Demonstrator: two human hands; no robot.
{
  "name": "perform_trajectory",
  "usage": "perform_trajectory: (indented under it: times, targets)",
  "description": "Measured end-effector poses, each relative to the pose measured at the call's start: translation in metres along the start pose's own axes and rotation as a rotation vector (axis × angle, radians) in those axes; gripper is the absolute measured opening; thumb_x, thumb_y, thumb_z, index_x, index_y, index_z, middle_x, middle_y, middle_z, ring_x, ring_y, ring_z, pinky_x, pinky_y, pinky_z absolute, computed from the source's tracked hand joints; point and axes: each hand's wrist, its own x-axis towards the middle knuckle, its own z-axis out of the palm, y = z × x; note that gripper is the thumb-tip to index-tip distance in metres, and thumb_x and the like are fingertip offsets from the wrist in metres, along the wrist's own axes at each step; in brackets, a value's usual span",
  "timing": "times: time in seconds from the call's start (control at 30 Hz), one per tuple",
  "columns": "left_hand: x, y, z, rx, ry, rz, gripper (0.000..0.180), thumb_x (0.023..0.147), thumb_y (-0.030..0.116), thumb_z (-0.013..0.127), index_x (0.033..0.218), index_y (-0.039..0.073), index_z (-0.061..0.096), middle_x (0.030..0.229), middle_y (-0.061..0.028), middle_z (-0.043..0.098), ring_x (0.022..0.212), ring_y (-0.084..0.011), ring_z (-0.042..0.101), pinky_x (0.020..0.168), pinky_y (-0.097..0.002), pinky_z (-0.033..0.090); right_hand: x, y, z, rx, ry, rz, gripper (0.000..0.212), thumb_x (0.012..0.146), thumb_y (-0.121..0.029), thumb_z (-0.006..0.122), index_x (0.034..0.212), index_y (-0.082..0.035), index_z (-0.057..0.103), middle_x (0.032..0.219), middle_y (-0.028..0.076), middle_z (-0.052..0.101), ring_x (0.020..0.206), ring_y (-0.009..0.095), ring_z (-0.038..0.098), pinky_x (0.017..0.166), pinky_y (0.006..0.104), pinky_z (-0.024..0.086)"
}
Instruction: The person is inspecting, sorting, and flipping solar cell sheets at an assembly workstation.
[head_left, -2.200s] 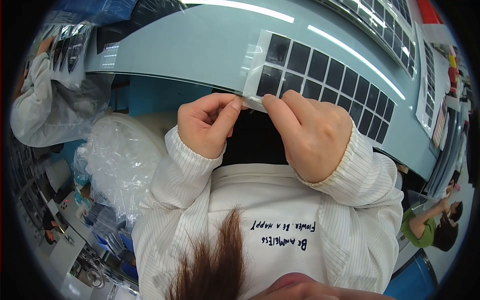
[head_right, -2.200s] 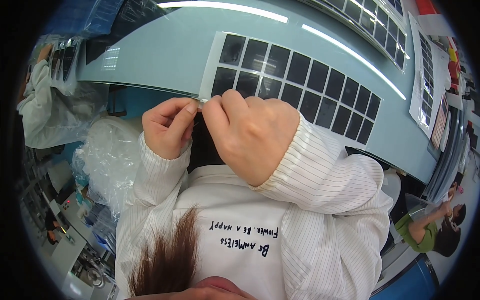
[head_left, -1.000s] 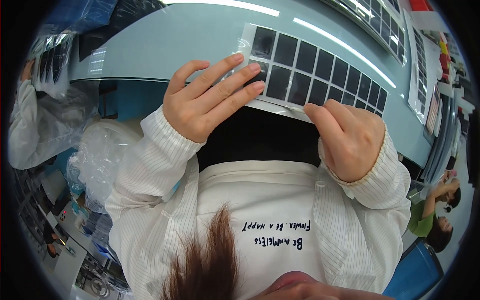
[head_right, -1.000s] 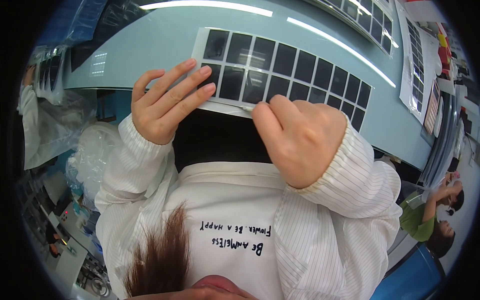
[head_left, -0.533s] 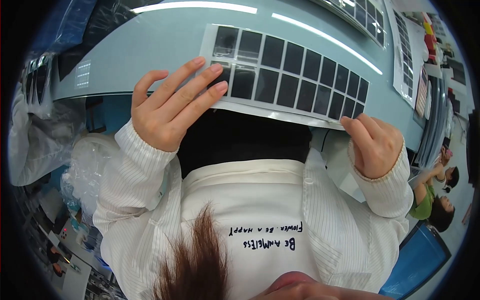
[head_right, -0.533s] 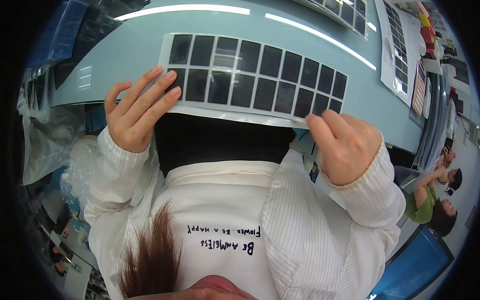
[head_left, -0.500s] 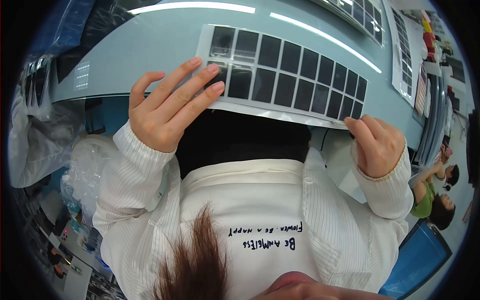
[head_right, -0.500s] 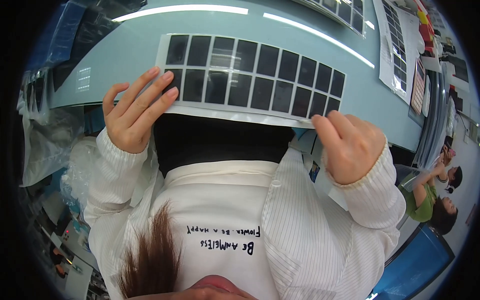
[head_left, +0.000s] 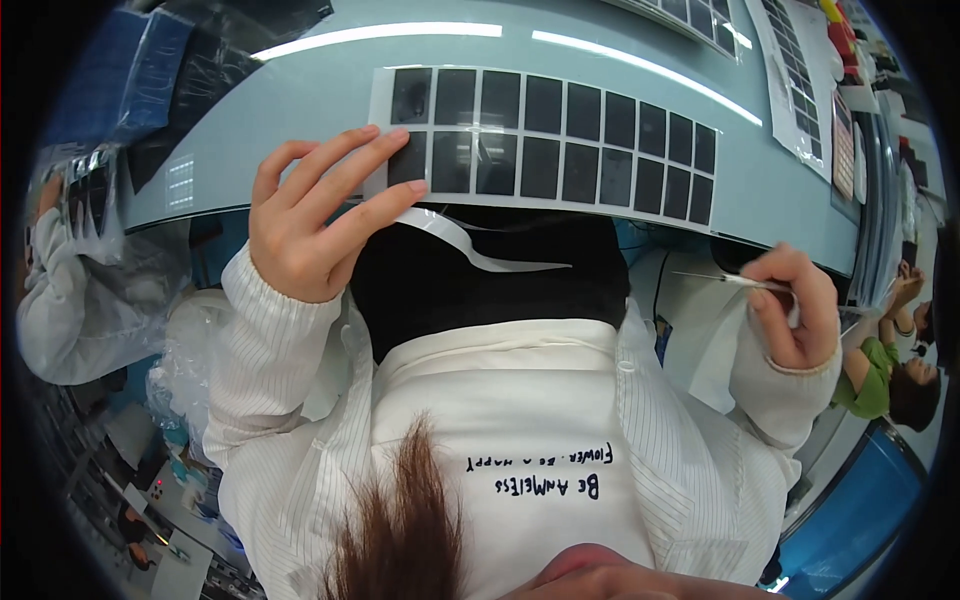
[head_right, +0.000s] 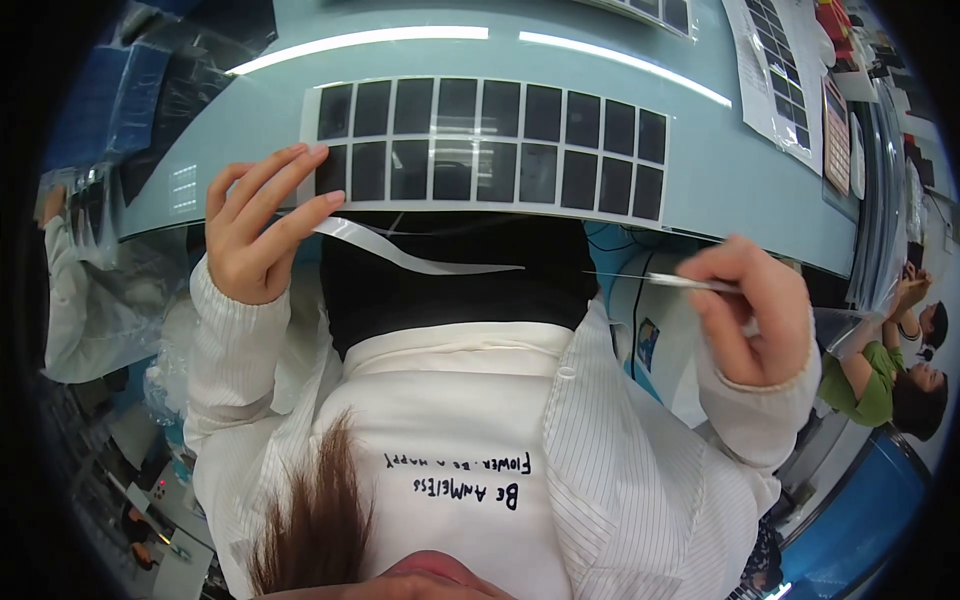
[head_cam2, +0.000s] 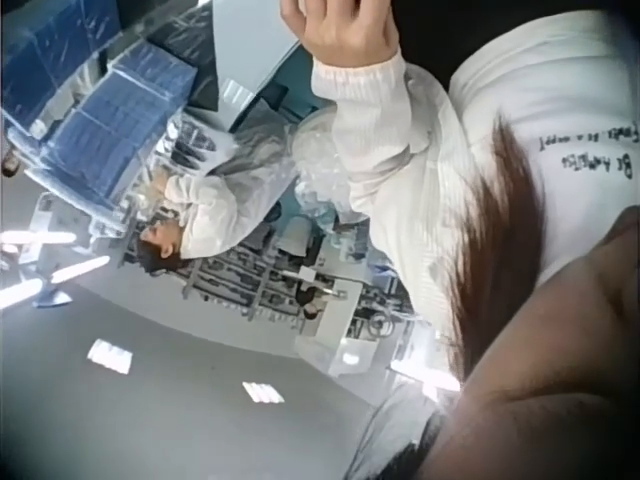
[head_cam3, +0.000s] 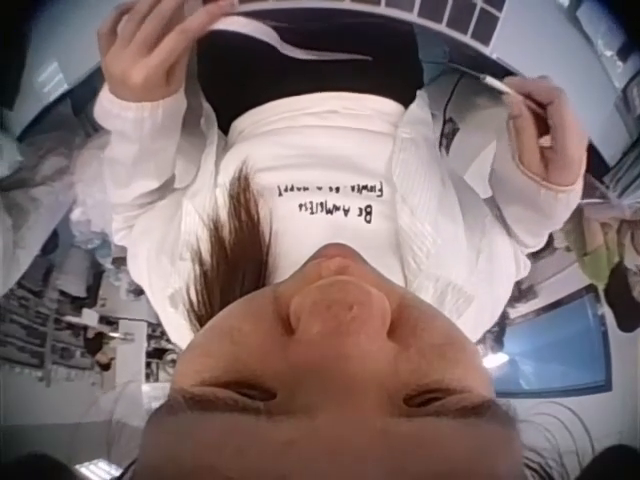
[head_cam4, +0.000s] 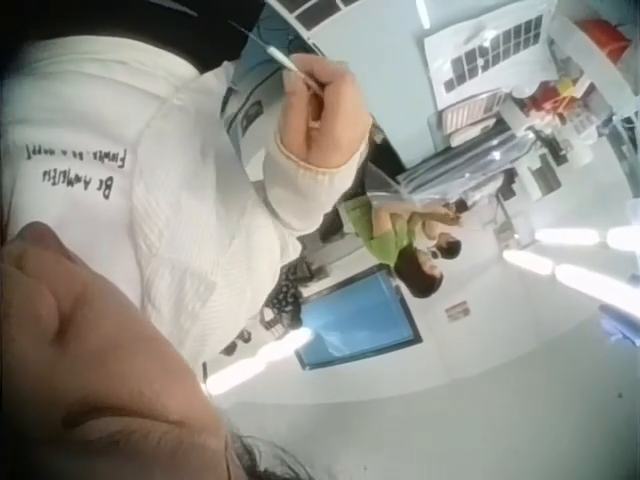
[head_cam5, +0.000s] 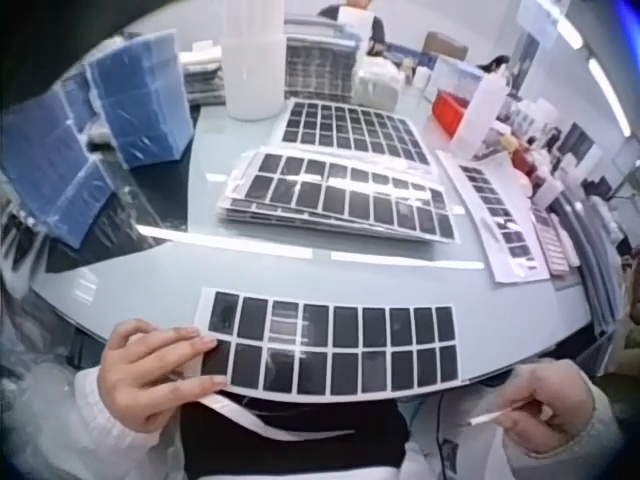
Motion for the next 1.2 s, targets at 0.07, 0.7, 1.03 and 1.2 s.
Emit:
perform_trajectory:
  times: [0.07,0.7,1.03,1.2]
  targets:
    - [-0.003,0.003,-0.003,-0.008,0.040,-0.014,0.023,0.072,0.011,0.064,0.094,0.017,0.068,0.111,-0.0085,0.062,0.100,-0.0208,0.059,0.085,-0.0305,0.037,0.015,0.004,0.023,0.060,-0.012,-0.063,0.013,0.075,0.001,0.058,0.088,0.000,0.054,0.072,0.002,0.050,0.058,0.005,0.038,0.052,0.0167,0.029]
    - [0.036,0.004,-0.004,-0.095,-0.044,0.011,0.040,0.078,0.037,0.061,0.108,0.010,0.062,0.117,-0.0122,0.056,0.107,-0.0277,0.053,0.091,-0.0375,0.039,-0.051,0.066,0.032,0.038,0.115,0.562,0.009,0.066,-0.006,0.068,0.071,-0.002,0.061,0.062,0.007,0.058,0.056,0.013,0.056,0.050,0.0243,0.040]
    - [0.024,0.024,-0.003,-0.002,-0.149,-0.108,0.061,0.078,0.056,0.051,0.116,0.009,0.058,0.122,-0.0174,0.050,0.104,-0.0329,0.051,0.085,-0.0397,0.039,-0.139,0.142,-0.024,0.262,0.500,0.699,0.059,0.076,-0.003,0.067,0.129,-0.002,0.040,0.118,0.011,0.054,0.101,0.016,0.056,0.081,0.0225,0.045]
    - [0.018,0.057,0.002,-0.063,-0.148,-0.172,0.071,0.084,0.059,0.039,0.120,0.000,0.052,0.120,-0.0247,0.047,0.098,-0.0348,0.049,0.082,-0.0385,0.041,-0.028,0.054,0.025,0.271,0.515,0.172,0.043,0.082,-0.003,0.059,0.122,-0.001,0.044,0.070,-0.004,0.046,0.054,0.004,0.033,0.049,0.0180,0.024]
